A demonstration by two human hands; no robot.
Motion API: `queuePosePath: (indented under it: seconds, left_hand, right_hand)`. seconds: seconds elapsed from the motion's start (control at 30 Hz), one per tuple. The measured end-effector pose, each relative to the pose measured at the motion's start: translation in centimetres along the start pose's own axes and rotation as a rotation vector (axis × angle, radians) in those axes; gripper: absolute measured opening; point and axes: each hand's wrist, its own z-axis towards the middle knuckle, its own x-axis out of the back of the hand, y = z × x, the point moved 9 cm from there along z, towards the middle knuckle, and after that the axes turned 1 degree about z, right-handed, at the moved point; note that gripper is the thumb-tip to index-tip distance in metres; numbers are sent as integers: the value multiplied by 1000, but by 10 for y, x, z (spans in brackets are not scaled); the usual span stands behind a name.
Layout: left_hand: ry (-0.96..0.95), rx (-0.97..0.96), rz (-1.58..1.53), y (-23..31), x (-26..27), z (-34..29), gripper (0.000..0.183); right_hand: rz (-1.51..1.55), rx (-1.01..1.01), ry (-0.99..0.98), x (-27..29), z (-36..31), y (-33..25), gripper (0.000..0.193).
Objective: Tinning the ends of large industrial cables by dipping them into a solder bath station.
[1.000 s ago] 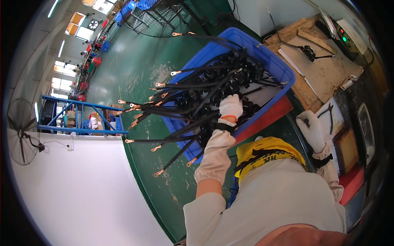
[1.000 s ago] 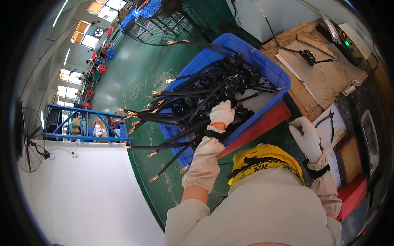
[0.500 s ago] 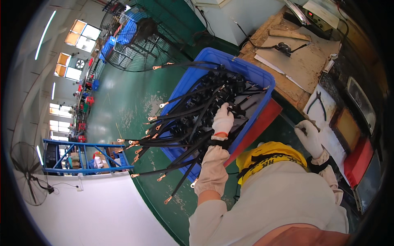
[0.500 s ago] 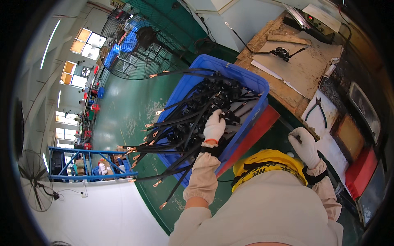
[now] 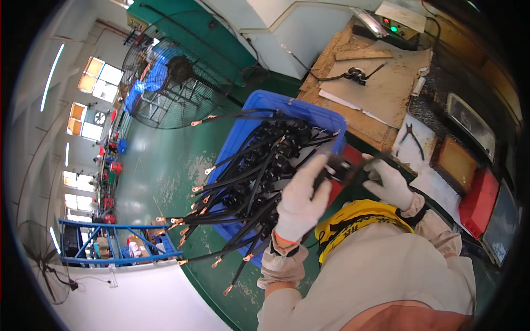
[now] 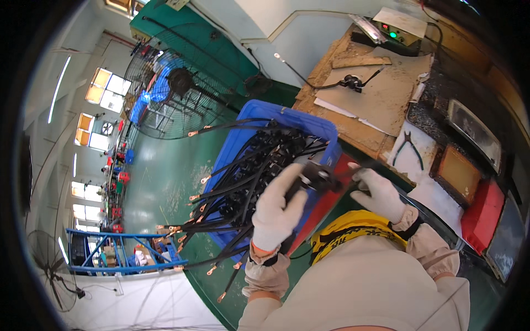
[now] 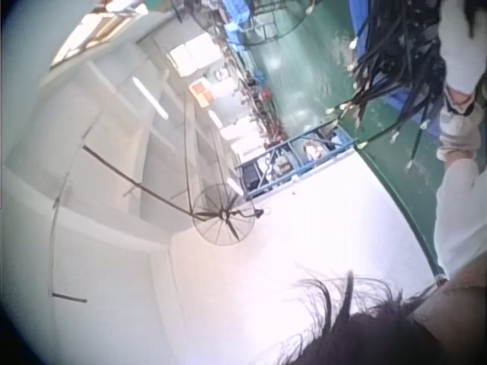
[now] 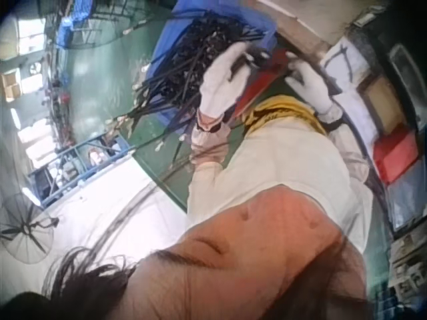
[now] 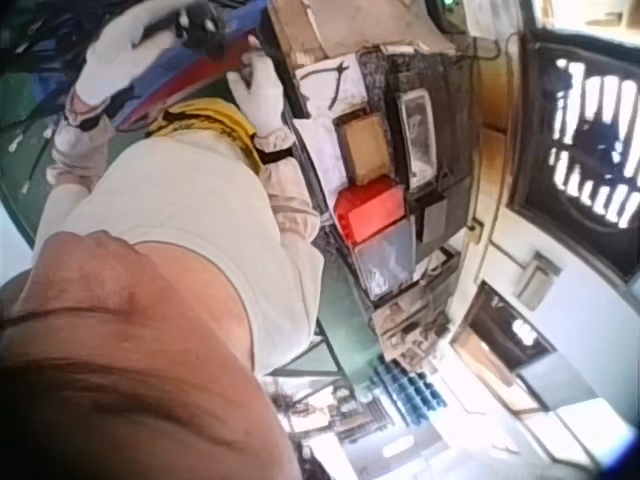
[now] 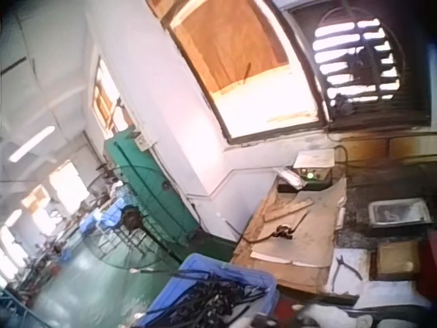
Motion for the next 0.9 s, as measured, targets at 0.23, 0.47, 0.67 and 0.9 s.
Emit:
queuePosePath:
  seconds: [0.23,0.47,0.67,0.9]
  left_hand:
    - [-404,-145,88,33,-86,24,45]
    - [-154,-603,367,82,-125,43,37]
    - [-49,-739,313,111,-151,42,39]
    - [-292,-809,5,123,-173,7,32]
  right_hand:
    - [1256,-382,144,-13,-12,30,57]
    - [286,169,555,68,-60,-4,92]
    - [3,-80,762,106,-91,19,75]
    - [277,-377,1032,123,-132,87,41]
